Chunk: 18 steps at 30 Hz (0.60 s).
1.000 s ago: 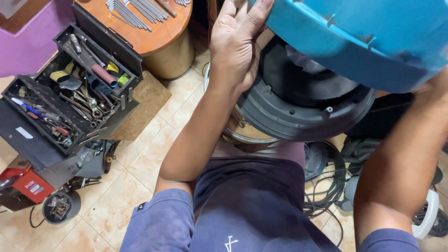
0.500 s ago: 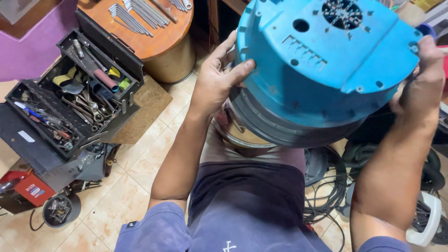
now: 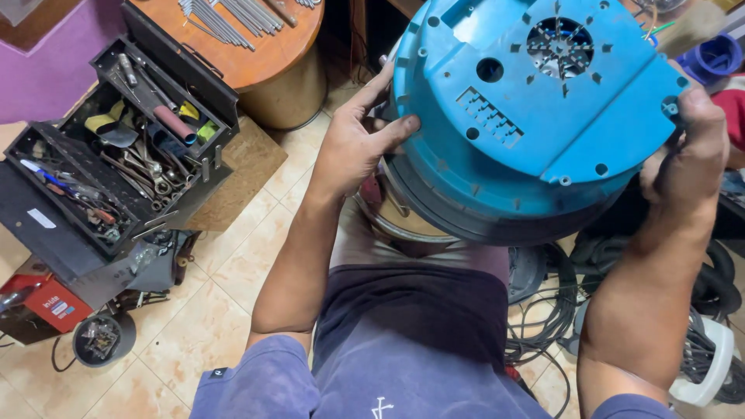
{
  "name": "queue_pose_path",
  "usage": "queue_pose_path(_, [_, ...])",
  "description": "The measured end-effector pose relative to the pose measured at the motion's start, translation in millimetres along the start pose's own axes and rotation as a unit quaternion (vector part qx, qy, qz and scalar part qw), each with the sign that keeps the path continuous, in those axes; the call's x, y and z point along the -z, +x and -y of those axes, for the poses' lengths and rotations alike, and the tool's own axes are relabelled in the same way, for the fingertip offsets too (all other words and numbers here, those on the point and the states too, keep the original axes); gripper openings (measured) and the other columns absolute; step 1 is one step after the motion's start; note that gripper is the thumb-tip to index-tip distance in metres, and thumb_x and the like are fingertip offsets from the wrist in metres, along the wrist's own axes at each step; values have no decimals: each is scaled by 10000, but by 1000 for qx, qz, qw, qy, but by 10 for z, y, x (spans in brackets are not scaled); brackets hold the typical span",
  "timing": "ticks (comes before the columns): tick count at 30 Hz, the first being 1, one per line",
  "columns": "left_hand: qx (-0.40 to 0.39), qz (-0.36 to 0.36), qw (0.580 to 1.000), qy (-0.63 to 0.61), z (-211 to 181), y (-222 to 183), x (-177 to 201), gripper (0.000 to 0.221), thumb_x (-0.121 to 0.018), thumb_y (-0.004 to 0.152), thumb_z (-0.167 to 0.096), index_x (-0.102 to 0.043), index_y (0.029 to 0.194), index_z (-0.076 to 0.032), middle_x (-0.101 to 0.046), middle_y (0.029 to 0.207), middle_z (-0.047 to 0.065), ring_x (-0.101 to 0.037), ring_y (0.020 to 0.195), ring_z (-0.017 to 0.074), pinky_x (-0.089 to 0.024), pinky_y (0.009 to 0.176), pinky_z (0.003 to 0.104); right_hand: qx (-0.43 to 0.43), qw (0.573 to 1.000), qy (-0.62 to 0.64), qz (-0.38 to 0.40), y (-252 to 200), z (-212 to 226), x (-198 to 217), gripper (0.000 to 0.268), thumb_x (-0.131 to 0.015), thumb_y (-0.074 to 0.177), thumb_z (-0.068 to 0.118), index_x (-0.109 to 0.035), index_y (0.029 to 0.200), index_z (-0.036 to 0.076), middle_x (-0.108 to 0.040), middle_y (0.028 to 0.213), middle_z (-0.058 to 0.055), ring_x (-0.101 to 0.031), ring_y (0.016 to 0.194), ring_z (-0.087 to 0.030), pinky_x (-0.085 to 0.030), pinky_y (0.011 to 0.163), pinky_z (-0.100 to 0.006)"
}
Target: Disassembling and inspecting a vacuum cleaner motor and its housing assembly.
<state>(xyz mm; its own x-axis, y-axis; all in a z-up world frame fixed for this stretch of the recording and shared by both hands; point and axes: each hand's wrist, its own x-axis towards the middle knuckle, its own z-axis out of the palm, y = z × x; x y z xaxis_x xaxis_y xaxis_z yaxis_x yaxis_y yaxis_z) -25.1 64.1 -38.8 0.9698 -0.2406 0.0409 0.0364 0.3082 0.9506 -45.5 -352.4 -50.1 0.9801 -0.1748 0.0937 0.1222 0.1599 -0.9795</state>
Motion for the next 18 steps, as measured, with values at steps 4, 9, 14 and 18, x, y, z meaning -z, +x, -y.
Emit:
queue_pose_path(4, [-15,10,1000,24,1,25,29,779,-812,908,-97,-436,1589,-73,-705,1159,23,-588,734,9,-560,690,207,25,999,-14,24,-19,-42,23,585,-535,1098,369,-553,1523,-31,-648,1092,-52,-502,693,-93,-344,578,-231])
queue_pose_path(9, [-15,17,999,30,2,73,61,755,-805,921,-92,-451,1588,-73,-711,1224,72,-591,729,17,-555,697,212,32,998,-59,-6,-138,141,-215,613,-540,1073,417,-571,1497,-24,-649,980,-32,-405,519,-68,-255,423,-217])
queue_pose_path(14, [-29,26,999,20,-61,106,65,699,-794,942,-102,-475,1563,-60,-703,1304,79,-608,782,39,-547,702,215,1,999,-20,-46,-150,28,-44,459,-556,1103,366,-616,1352,-14,-611,934,-32,-467,592,-84,-295,467,-224])
queue_pose_path(18, [-13,2,998,58,-107,144,61,619,-727,987,-156,-494,1556,-82,-710,1288,54,-675,922,46,-599,731,222,-3,996,73,-49,-69,-194,234,308,-539,1163,254,-586,1224,-44,-615,1024,-85,-574,773,-144,-415,647,-254])
